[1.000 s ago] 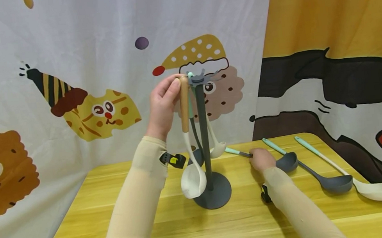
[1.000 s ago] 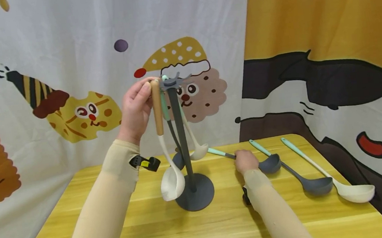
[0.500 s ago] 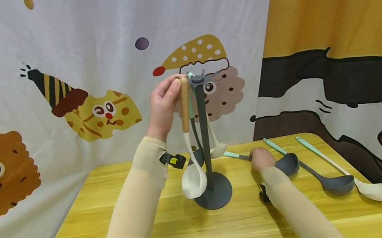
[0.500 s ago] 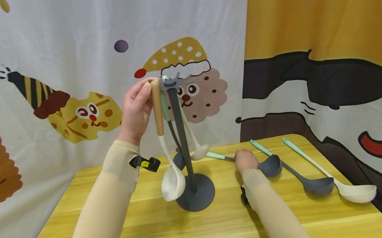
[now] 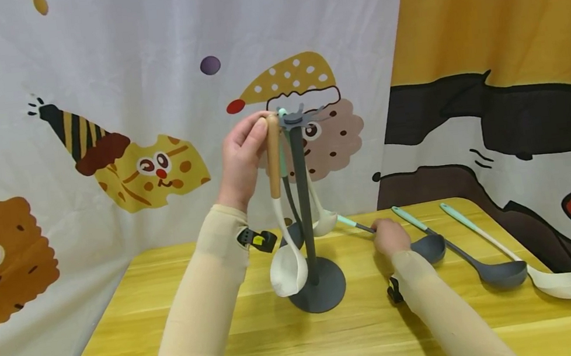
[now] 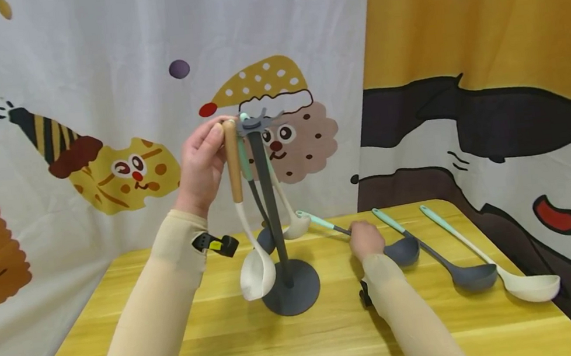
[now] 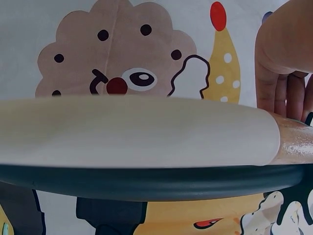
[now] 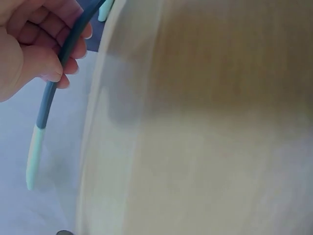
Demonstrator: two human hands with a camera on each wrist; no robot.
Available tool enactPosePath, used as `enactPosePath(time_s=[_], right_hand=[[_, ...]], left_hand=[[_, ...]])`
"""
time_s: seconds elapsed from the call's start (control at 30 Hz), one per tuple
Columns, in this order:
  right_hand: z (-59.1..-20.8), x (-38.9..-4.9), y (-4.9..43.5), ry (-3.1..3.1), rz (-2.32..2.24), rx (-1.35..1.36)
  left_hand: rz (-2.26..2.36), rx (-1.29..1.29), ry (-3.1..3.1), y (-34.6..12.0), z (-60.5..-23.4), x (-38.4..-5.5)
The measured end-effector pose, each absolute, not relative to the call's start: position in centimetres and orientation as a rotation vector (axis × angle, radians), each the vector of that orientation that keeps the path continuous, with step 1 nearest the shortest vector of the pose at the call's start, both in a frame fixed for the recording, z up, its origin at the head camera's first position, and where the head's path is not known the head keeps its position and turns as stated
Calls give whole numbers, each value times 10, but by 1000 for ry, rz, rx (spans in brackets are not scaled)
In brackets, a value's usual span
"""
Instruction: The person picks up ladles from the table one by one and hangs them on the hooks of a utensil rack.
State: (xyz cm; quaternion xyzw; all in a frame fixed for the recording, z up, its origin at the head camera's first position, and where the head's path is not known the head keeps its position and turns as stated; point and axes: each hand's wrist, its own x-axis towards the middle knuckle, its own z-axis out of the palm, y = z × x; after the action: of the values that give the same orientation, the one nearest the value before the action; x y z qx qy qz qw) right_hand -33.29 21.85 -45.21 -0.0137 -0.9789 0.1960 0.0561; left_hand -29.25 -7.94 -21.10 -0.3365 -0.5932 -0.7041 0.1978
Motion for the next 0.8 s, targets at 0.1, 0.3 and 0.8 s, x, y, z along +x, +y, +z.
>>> enactPosePath(time_s=[0.1, 0.3, 0.8], right_hand=[[-448, -331, 216, -2945, 621, -27], [-441, -325, 213, -2870, 680, -4], [-426, -318, 213, -2684, 808, 53]], left_hand=[[-1970, -942, -1661, -80, -211, -293], [-1962, -942, -1662, -80, -211, -293], [-1958, -930, -1672, -81, -211, -293]])
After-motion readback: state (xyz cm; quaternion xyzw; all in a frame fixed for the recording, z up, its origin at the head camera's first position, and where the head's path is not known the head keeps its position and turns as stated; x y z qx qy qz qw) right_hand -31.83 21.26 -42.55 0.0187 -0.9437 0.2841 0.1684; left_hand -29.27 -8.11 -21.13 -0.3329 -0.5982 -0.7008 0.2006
